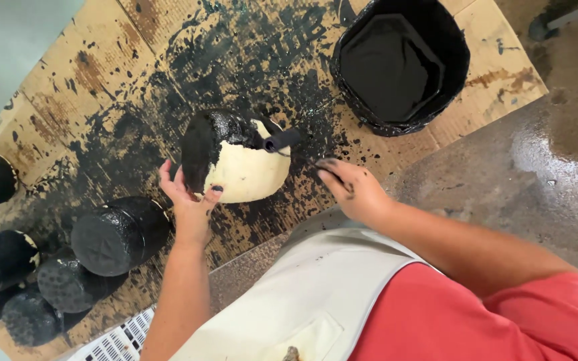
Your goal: Applying black wax to cheese wheels using a brush and organizing them in crates
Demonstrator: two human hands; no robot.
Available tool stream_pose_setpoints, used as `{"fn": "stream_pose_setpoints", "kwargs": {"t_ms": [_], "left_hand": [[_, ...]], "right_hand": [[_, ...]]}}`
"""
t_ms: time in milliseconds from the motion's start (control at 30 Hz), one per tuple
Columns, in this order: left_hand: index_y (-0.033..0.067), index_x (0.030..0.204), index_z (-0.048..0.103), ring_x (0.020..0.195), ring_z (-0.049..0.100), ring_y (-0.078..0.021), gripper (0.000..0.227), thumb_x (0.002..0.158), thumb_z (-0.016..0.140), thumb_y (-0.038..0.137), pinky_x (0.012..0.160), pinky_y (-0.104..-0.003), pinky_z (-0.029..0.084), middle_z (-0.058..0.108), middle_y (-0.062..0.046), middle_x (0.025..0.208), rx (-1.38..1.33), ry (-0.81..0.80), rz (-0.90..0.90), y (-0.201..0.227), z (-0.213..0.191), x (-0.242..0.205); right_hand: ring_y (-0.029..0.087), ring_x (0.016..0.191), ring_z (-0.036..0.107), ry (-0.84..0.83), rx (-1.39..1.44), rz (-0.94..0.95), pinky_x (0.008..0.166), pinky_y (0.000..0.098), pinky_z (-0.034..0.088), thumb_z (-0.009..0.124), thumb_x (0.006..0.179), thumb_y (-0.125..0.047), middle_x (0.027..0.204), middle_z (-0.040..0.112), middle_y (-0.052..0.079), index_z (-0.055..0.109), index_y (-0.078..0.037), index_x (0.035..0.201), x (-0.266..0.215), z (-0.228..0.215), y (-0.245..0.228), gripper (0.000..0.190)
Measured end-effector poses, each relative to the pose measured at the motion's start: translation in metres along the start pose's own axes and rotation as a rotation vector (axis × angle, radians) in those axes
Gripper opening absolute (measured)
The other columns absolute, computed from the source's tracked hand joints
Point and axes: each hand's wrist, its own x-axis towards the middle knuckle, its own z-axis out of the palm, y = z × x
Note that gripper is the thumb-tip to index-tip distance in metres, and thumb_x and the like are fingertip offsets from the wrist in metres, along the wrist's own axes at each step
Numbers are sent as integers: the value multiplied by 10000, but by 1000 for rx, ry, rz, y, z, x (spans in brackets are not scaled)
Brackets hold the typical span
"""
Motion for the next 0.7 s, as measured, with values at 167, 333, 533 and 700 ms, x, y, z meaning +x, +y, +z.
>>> {"fn": "stream_pose_setpoints", "kwargs": {"t_ms": [167, 333, 533, 700], "left_hand": [[177, 1584, 54, 1384, 463, -366, 1163, 783, 896, 170, 1131, -467, 480, 327, -159, 1553, 20, 0, -20, 11, 9, -1], [167, 1575, 77, 1383, 456, -376, 1211, 719, 934, 206, 1129, -478, 474, 332, -173, 1542, 39, 2, 10, 9, 13, -3], [127, 1569, 77, 1402, 433, -399, 1232, 702, 950, 194, 1161, -500, 417, 330, -212, 1532, 102, 28, 56, 6, 21, -9], [114, 1564, 80, 1416, 411, -421, 1194, 736, 936, 188, 1179, -517, 397, 308, -224, 1537, 133, 35, 68, 5, 22, -15]], "right_hand": [[351, 1239, 632, 14, 57, 12, 1057, 516, 507, 546, 1084, -250, 1298, 672, 214, 643, -35, 1350, 56, 12, 13, 356], [387, 1225, 637, 61, 100, 64, 1037, 517, 508, 606, 1044, -257, 1255, 703, 222, 688, -15, 1303, 51, 10, 19, 364], [465, 1105, 676, 50, -19, 63, 932, 589, 559, 593, 1039, -196, 1158, 723, 285, 714, 20, 1255, -19, 4, 27, 328], [422, 1117, 681, 82, 26, -230, 961, 522, 561, 539, 1080, -164, 1185, 719, 269, 667, 56, 1296, 23, 14, 1, 334]]}}
